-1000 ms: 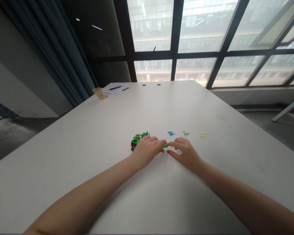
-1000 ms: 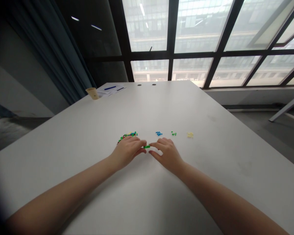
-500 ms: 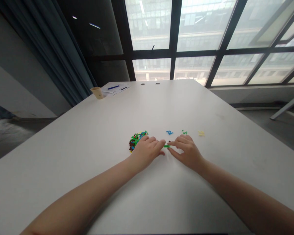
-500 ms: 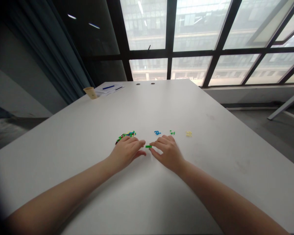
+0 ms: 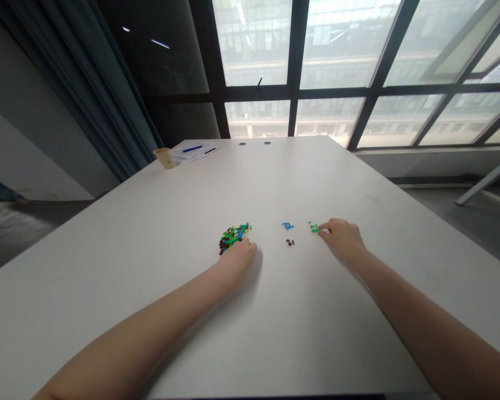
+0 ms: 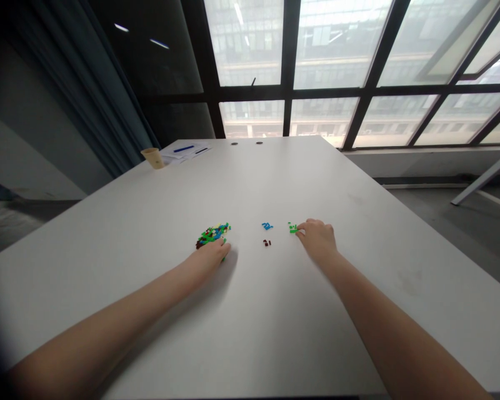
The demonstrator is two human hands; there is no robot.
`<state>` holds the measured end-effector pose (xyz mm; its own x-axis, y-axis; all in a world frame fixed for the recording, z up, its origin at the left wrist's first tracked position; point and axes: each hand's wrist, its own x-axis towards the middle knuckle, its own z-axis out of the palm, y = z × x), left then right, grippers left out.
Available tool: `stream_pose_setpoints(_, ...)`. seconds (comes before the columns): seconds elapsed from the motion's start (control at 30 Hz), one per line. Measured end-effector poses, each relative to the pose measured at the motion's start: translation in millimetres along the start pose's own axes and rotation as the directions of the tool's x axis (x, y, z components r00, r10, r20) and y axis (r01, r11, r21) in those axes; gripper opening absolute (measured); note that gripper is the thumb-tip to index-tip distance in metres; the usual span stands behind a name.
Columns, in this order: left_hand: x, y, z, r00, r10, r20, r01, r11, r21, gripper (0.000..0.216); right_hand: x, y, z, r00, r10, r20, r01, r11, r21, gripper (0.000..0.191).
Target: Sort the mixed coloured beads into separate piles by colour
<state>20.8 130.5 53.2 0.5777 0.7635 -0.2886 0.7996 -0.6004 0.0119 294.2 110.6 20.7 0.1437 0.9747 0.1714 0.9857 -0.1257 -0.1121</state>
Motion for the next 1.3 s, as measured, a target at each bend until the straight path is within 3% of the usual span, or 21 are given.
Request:
stream_pose_setpoints(0.13, -0.2, -0.4, 0.8, 1.000, 0.024, -0.017, -0.024, 1.000, 0.002, 0.023, 1.7, 0.2, 2.1, 0.999, 0.018, -0.041, -0.018, 1.000, -0.009, 0.023)
stream_pose_setpoints(0.37, -2.5, 3.0, -3.4, 1.000, 0.004, -0.002, -0.004, 0.998, 0.061, 0.031, -3.1, -6.4, -4.5, 0.999, -0.025, 0.043, 0.025, 1.000, 0.002, 0.025)
stream_pose_setpoints(0.53, -3.1, 3.3, -4.7, 0.999, -0.031, -0.016, 0.032, 0.999, 0.030, 0.031, -2.9, -7.0, -0.6, 0.999, -0.031, 0.033, 0.030, 0.999, 0.010, 0.027)
stream_pose_setpoints(0.77, 0.2, 0.1, -4.1, 0.998, -0.006, -0.065, 0.009, 0.999, 0.039, 0.030, 0.9, 0.7, -7.8, 0.992, 0.000, -0.124, 0.007, 0.998, 0.058, 0.027)
stream_pose_setpoints(0.9, 2.8, 1.8, -5.5, 0.981, 0.059, -0.187, -0.086, 0.986, -0.145, 0.031, -3.2, -7.1, -12.5, 0.978, -0.047, -0.205, 0.077, 0.987, 0.143, 0.024)
stream_pose_setpoints(1.03, 3.8, 6.9, -6.6, 0.950, 0.114, -0.291, -0.248, 0.840, -0.482, 0.023, -17.1, -32.0, -14.2, 0.945, -0.211, -0.249, 0.277, 0.923, 0.267, 0.021)
stream_pose_setpoints(1.2, 6.0, 14.2, -3.5, 0.916, 0.115, -0.385, -0.391, 0.468, -0.792, 0.015, -34.6, -60.6, -11.4, 0.851, -0.418, -0.317, 0.516, 0.778, 0.360, 0.017)
stream_pose_setpoints(1.3, 8.8, 17.5, 0.6, 0.919, 0.083, -0.386, -0.393, 0.267, -0.880, 0.020, -38.2, -65.6, -9.5, 0.804, -0.471, -0.362, 0.588, 0.716, 0.376, 0.017)
